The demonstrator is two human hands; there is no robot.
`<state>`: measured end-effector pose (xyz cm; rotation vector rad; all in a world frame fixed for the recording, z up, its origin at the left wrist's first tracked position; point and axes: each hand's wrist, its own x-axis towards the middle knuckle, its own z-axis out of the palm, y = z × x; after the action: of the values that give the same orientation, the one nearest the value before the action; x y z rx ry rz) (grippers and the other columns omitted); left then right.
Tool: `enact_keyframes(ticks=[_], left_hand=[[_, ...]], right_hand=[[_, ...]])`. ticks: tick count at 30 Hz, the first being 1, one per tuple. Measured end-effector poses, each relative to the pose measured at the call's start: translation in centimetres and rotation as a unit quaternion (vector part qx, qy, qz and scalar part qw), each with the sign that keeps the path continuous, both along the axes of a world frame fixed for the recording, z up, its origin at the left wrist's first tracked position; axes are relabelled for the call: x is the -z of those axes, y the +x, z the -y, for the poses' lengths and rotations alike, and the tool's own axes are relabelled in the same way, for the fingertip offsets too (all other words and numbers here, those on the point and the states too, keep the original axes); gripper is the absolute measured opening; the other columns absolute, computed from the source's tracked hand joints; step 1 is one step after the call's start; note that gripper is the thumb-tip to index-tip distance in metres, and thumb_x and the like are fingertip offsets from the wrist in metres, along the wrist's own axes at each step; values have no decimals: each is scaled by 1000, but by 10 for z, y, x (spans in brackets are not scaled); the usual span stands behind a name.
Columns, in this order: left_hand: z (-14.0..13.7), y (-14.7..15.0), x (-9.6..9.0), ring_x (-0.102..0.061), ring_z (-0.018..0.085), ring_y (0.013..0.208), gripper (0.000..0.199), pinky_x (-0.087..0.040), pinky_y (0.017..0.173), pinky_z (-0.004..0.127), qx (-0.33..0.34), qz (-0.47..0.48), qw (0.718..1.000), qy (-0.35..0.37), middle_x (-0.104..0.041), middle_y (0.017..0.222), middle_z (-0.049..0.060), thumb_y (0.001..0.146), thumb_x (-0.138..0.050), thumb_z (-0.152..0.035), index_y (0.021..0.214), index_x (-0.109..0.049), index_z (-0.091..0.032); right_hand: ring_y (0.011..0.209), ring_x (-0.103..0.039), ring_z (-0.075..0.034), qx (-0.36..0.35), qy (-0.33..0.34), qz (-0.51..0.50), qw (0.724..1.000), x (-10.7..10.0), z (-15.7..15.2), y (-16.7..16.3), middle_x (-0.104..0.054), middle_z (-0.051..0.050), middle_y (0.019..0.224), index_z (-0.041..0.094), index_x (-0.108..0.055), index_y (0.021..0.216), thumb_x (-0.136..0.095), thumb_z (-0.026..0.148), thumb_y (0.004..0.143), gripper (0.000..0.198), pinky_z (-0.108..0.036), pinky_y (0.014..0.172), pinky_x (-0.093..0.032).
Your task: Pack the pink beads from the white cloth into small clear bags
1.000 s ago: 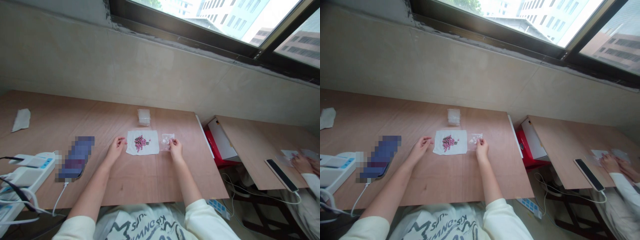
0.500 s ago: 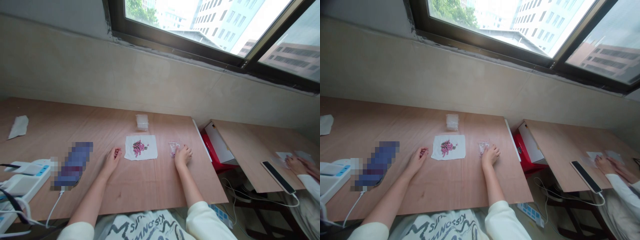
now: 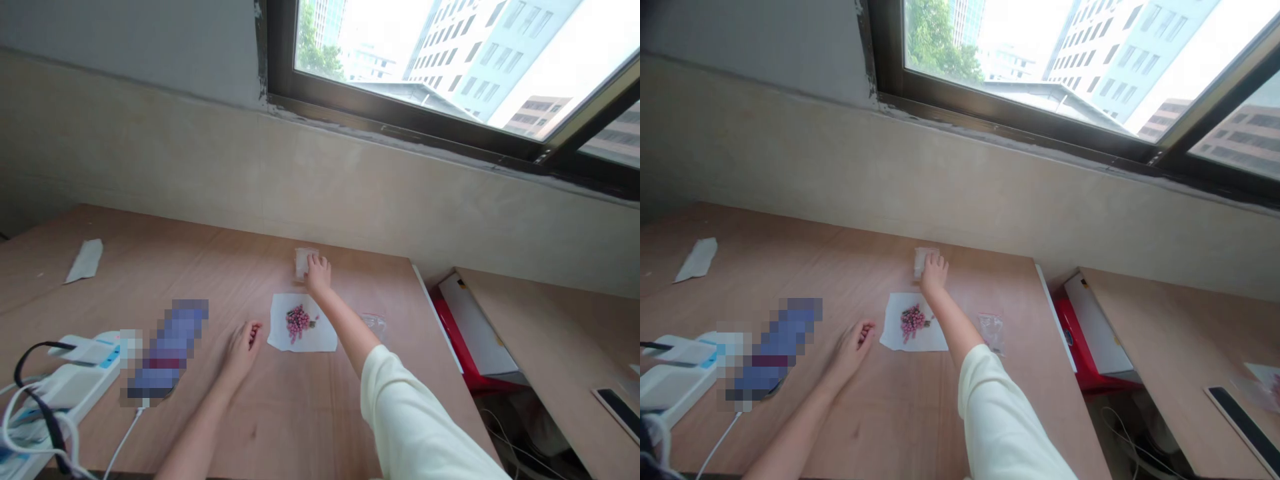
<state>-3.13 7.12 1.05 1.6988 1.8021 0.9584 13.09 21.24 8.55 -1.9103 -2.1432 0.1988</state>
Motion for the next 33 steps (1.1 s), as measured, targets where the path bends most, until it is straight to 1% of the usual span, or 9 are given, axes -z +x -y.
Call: enact_keyframes(ticks=[8, 14, 17, 20, 22, 24, 27, 30, 33], left_hand=[[0, -1, 2, -53, 16, 66, 18, -45, 62, 29, 2, -8, 1000, 14, -55, 71, 4, 76, -36, -27, 81, -51, -18], [0, -1, 3, -54, 17, 66, 18, -44, 62, 29, -4, 17, 1000, 17, -56, 70, 3, 73, -39, -28, 80, -53, -19], [-4, -3, 5, -53, 15, 62, 19, -44, 60, 29, -13, 82, 997, -1, -55, 69, 3, 71, -42, -33, 78, -52, -18], [-11, 0, -5, -55, 15, 62, 28, -45, 58, 28, -44, 194, 979, -43, -56, 68, 3, 66, -46, -43, 76, -51, -17], [-15, 7, -22, -57, 16, 73, 37, -45, 63, 28, -44, 260, 963, -57, -59, 76, 6, 64, -47, -49, 81, -51, -16], [-16, 16, -42, -56, 16, 84, 42, -44, 72, 28, 12, 306, 950, -61, -60, 90, 8, 68, -44, -49, 91, -51, -15], [-13, 30, -68, -56, 15, 79, 40, -44, 72, 27, 113, 331, 931, -104, -61, 87, 6, 72, -42, -46, 94, -54, -14], [-8, 36, -81, -56, 14, 66, 34, -44, 67, 26, 142, 313, 929, -138, -62, 73, 2, 68, -51, -41, 86, -59, -14], [-5, 34, -84, -56, 13, 64, 28, -43, 65, 24, 131, 305, 932, -144, -61, 69, 1, 64, -57, -37, 78, -60, -14]], right_hand=[[98, -41, -24, -35, 2, 1, 999, 11, -5, 8, -57, -9, 101, 17, -52, 99, -34, 10, 75, 32, -41, 85, -21], [73, -47, -18, 17, 84, -91, 992, -14, -1, 18, -58, -8, 73, 16, -60, 75, -33, 11, 74, 27, -29, 68, -30], [75, -48, -17, 64, 156, -231, 958, -32, 14, 29, -58, -8, 78, 17, -58, 84, -32, 17, 76, 27, -28, 67, -33], [82, -50, -16, 113, 192, -412, 884, -41, 49, 41, -58, -8, 85, 16, -54, 86, -33, 26, 78, 24, -28, 74, -35], [79, -53, -15, 104, 121, -522, 838, -37, 77, 45, -59, -6, 79, 17, -53, 80, -38, 31, 76, 20, -28, 72, -37], [71, -54, -15, 87, -2, -605, 791, -26, 103, 46, -60, -5, 71, 17, -52, 77, -44, 33, 72, 19, -28, 66, -39], [65, -54, -14, 88, -129, -657, 738, -7, 129, 44, -60, -4, 66, 16, -53, 75, -50, 35, 67, 20, -27, 59, -40], [64, -52, -14, 94, -172, -663, 722, 6, 136, 42, -58, -3, 65, 16, -52, 73, -51, 35, 65, 20, -26, 57, -39], [66, -51, -15, 135, -173, -614, 758, 9, 135, 41, -56, -5, 69, 16, -48, 75, -48, 30, 65, 16, -27, 57, -39]])
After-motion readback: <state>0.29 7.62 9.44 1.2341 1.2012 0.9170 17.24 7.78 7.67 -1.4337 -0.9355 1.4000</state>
